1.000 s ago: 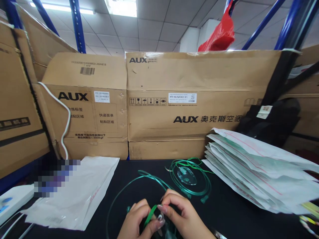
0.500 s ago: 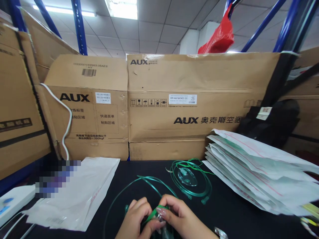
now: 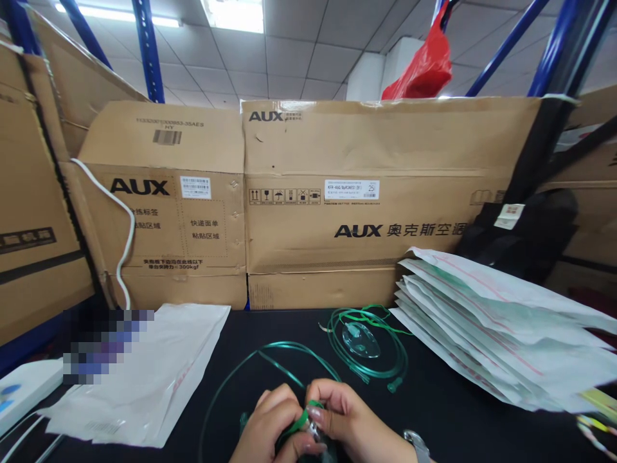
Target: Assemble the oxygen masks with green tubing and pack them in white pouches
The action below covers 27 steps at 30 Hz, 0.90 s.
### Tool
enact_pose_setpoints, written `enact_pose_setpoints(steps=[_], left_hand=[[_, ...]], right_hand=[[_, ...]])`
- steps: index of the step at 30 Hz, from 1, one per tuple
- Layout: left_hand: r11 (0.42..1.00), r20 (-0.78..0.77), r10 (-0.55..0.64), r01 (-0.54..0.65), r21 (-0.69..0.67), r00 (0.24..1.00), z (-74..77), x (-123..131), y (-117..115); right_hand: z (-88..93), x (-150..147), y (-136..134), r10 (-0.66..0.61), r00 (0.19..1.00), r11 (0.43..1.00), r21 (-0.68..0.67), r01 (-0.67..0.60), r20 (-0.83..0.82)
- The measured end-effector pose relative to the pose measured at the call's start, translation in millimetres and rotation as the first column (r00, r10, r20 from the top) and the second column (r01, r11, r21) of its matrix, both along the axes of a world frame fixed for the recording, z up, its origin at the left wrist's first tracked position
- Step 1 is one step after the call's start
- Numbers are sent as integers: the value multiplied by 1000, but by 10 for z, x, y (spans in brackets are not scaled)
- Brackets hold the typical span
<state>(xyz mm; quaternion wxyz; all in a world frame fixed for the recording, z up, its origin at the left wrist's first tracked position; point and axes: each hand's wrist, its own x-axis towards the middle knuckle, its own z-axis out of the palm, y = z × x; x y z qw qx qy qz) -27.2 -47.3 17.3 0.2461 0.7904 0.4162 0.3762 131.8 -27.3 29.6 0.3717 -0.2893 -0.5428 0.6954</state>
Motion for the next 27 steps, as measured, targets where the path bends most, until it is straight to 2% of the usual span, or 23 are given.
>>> enact_pose_setpoints(steps=[3,6,9,12,17,22,27], left_hand=[[997,25,-52,54,-64,998,41,-1,1],[994,10,-66,67,-86,998,56,-16,17],[995,49,-13,18,-100,999,13,-25,39],[991,157,41,-20,-130,987,-45,-23,59],[977,219,94,-47,-209,971,-25,-13,65],[962,219,145,-85,-259,965,45,0,44],[956,218,151,-87,-280,964,45,4,39]], right_hand=[[-39,-14,-19,21,997,994,-108,-28,-70],[-33,-14,-26,52,996,990,-124,-60,-72],[-24,-18,0,18,1000,998,-54,-18,4],[-20,-24,33,-53,993,998,45,48,102],[40,-12,30,-204,957,958,245,151,207],[120,-8,-25,-254,928,934,319,162,273],[126,-4,-43,-253,924,918,373,136,287]])
